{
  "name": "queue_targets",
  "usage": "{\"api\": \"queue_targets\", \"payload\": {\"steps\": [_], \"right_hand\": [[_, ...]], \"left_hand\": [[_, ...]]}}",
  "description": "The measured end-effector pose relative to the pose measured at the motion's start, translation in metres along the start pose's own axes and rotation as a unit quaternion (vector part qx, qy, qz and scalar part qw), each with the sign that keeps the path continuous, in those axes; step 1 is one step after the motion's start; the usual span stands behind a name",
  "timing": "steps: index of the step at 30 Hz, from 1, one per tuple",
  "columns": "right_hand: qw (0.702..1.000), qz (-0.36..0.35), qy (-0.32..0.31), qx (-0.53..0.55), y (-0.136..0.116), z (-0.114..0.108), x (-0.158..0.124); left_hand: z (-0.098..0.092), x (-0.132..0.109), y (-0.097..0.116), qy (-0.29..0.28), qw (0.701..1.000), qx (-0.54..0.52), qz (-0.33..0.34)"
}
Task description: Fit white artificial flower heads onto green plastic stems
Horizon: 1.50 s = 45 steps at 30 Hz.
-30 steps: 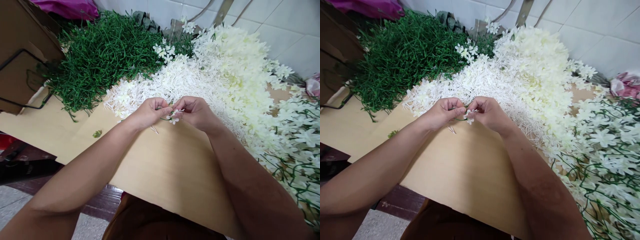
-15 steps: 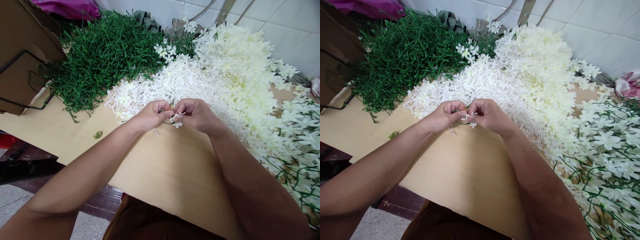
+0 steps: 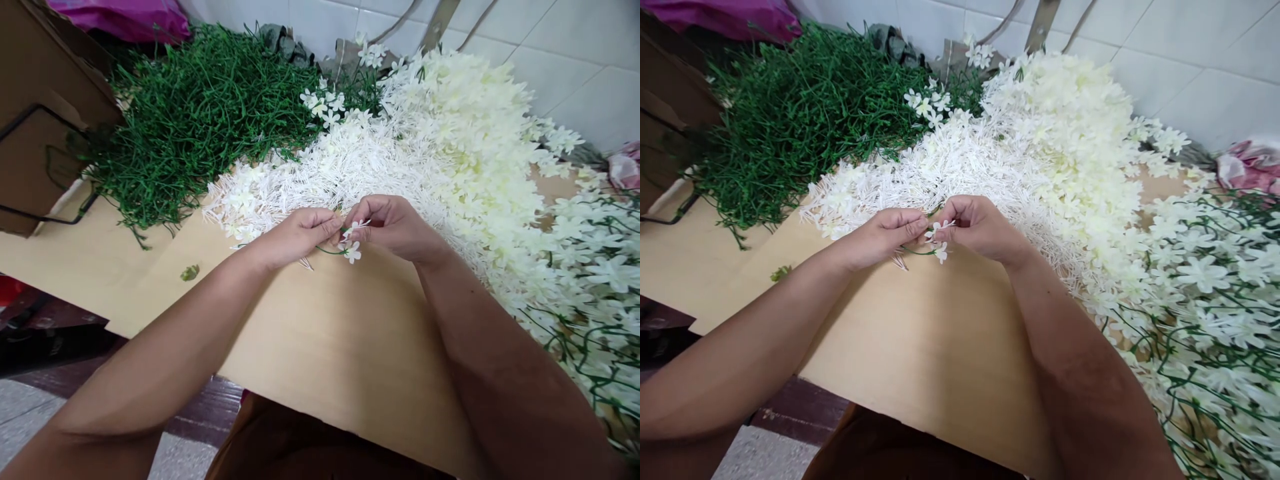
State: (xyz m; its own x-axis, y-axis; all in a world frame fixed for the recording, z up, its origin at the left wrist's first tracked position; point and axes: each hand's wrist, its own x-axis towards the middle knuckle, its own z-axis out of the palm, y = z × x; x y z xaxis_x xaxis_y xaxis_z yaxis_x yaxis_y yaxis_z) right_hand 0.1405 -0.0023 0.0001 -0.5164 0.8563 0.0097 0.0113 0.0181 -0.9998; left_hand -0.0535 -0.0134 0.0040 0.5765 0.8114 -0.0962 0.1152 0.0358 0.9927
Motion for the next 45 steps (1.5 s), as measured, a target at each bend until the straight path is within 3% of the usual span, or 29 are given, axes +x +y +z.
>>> {"api": "queue_targets", "payload": {"steps": [4,8,12,29,36,45], "right_hand": [[0.999,-0.003,-0.031,0.025,0.001,-0.001,-0.001],[0.999,-0.004,-0.019,0.045,0.003,0.002,-0.002],[0.999,-0.005,-0.010,0.050,0.004,0.002,-0.002],[0.998,0.055,0.016,-0.008,0.008,0.007,-0.001],[0.999,0.039,-0.001,0.021,0.000,0.001,-0.001],[0.998,0.039,0.037,0.041,-0.001,0.003,-0.002]], "left_hand": [[0.000,-0.001,-0.001,-0.033,0.999,0.024,0.018],[0.001,0.000,-0.005,-0.046,0.997,0.029,0.058],[0.005,0.001,-0.006,-0.029,0.996,0.044,0.077],[0.011,0.004,-0.011,0.019,0.996,0.090,0.010],[0.007,0.007,-0.008,0.020,0.998,0.015,0.060],[0.003,0.006,-0.008,0.041,0.996,0.045,0.057]]}}
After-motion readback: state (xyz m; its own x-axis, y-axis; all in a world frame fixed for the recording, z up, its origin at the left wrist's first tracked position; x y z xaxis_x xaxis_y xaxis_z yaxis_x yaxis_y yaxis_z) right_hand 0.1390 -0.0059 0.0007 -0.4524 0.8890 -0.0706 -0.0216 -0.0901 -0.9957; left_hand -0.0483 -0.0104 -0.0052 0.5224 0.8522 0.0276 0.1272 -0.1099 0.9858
